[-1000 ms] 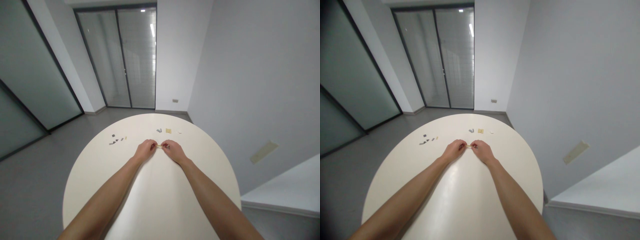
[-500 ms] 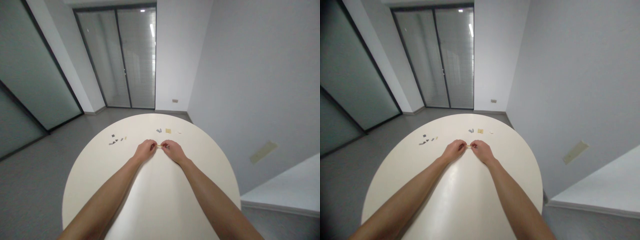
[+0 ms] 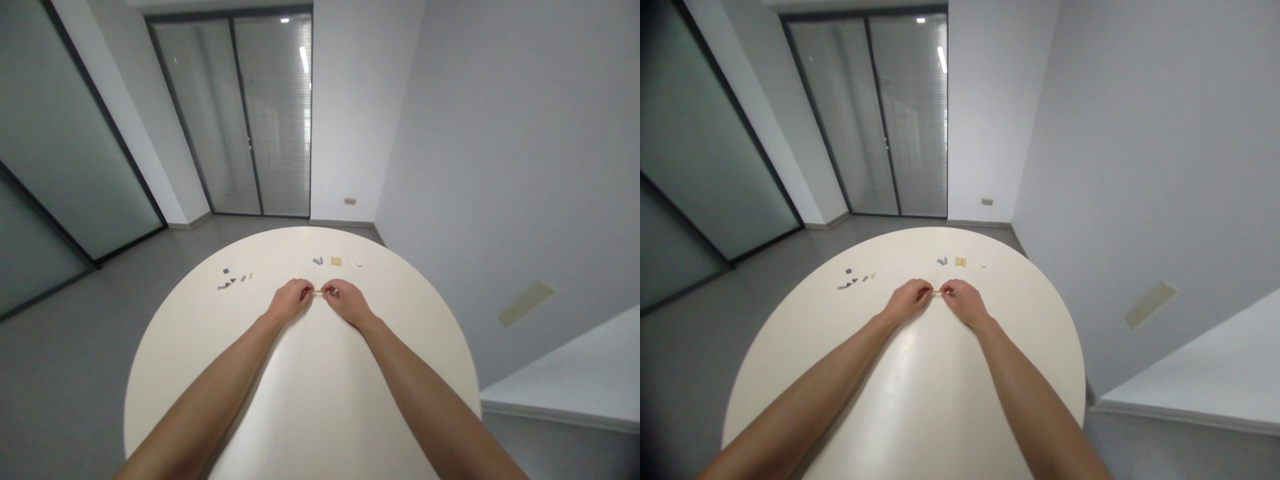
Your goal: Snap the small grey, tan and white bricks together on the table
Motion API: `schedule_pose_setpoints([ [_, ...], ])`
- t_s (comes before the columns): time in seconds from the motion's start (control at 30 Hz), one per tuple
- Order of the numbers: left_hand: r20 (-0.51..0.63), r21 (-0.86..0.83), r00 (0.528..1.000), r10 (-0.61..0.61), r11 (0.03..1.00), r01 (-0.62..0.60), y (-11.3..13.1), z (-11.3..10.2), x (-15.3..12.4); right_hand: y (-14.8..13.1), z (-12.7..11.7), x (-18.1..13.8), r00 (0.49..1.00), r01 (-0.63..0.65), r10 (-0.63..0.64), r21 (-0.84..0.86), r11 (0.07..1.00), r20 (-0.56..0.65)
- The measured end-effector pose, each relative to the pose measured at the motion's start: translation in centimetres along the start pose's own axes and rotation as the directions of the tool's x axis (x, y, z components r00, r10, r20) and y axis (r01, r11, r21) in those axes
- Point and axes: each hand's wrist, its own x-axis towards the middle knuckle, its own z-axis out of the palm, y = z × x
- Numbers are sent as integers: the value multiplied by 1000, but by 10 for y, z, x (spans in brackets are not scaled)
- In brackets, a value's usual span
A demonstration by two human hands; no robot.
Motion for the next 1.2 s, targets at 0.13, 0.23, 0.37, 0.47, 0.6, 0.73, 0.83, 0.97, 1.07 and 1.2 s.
schedule_pose_setpoints([
  [0.13,9,-4,1000,-13,1000,13,1,-1,0,-1,-1,0,1000,10,-11,23,1000,4],
  [0.23,5,2,1000,-4,1000,4,1,-1,0,-2,-2,0,1000,7,-7,30,1000,9],
  [0.37,-3,8,1000,0,1000,0,1,-1,0,-3,-3,0,999,34,-35,69,997,10],
  [0.47,-2,-1,1000,-15,1000,15,2,-2,0,-2,-2,0,998,65,-67,106,992,13],
  [0.6,10,-7,999,-42,999,42,5,-4,0,-1,-1,0,997,77,-79,109,991,17],
  [0.73,6,-4,1000,-25,1000,26,4,-4,0,-1,-1,0,997,72,-74,93,993,17],
  [0.83,-2,3,1000,-7,1000,7,2,-3,0,-1,-2,0,998,68,-69,85,994,8],
  [0.97,-3,12,1000,7,1000,-7,-1,-1,1,-1,-1,0,998,57,-57,88,994,4],
  [1.07,3,14,1000,13,1000,-13,-2,0,1,-1,-1,1,999,45,-45,72,996,0],
  [1.2,5,12,1000,17,1000,-17,-4,2,2,0,-1,1,999,40,-39,50,998,-15],
])
